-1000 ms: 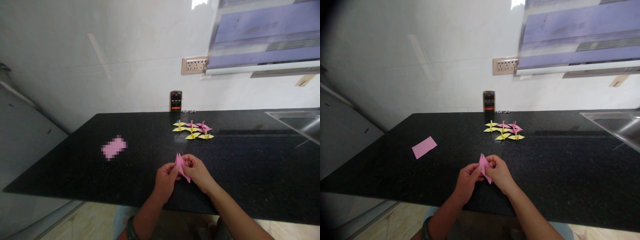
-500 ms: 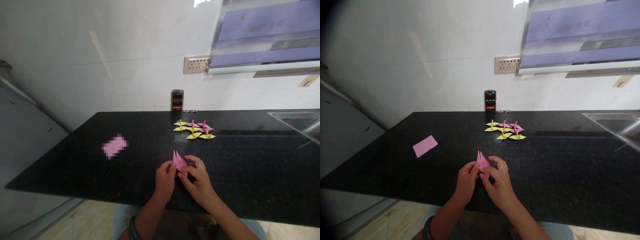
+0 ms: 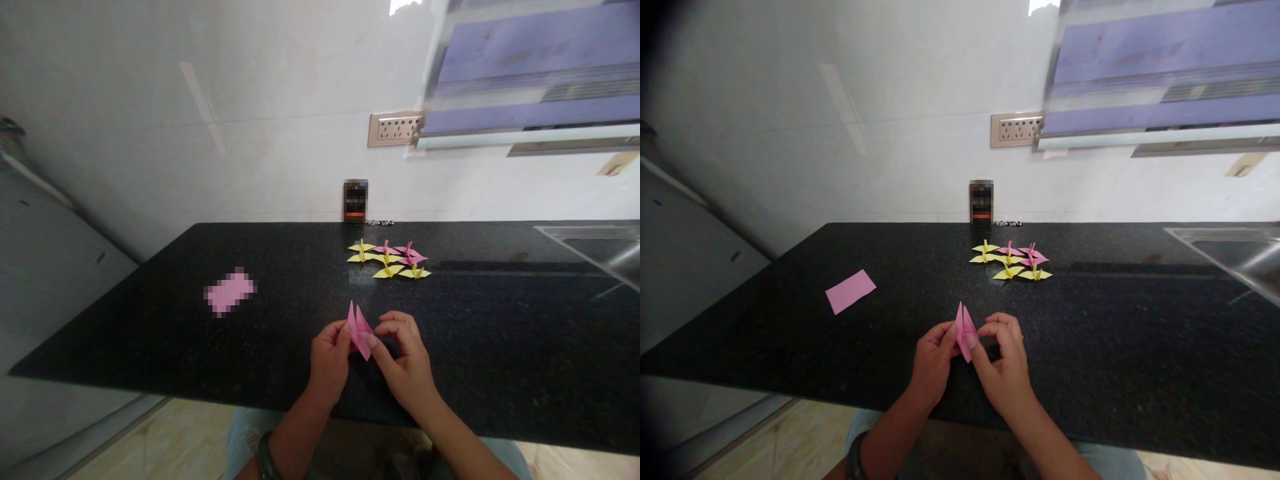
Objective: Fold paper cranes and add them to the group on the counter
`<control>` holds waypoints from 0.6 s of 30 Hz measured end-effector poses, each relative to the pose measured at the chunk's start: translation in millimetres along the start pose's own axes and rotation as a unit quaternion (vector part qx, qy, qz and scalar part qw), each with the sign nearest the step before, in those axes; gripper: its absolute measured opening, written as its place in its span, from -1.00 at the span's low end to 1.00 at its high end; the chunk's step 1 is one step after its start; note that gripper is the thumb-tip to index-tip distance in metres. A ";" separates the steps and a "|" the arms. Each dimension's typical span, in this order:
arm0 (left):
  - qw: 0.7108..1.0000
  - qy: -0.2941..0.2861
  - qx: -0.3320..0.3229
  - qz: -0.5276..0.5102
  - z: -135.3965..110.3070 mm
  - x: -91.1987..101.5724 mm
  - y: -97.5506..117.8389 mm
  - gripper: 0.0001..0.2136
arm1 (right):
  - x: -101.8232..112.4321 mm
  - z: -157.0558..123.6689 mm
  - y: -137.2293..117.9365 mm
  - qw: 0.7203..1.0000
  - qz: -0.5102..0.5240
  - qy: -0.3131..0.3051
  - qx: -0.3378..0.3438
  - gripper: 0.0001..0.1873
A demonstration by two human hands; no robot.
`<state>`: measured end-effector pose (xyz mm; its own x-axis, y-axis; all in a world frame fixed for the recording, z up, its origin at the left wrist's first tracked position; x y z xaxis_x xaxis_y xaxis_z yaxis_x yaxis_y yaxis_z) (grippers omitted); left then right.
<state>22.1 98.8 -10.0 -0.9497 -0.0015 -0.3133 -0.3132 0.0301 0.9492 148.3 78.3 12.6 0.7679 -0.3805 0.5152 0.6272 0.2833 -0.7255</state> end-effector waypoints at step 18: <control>0.999 -0.045 0.025 -0.016 -1.1 -1.3 3.0 -0.72 | -22.8 13.9 14.9 0.952 0.188 -0.160 -0.179 -0.84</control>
<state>22.4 97.8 -6.7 -0.9338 0.0870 -0.3471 -0.3406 0.0816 0.9367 141.9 103.5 -3.6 0.9656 -0.0079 0.2600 0.2600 0.0062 -0.9656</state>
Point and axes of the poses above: each hand's wrist, its own z-axis towards the middle knuckle, its own x-axis out of the back of the hand, y = z × x, the point moved 1 cm from there along z, towards the middle knuckle, and after that the axes turned 12 degrees about -z, right-handed, at the moved point
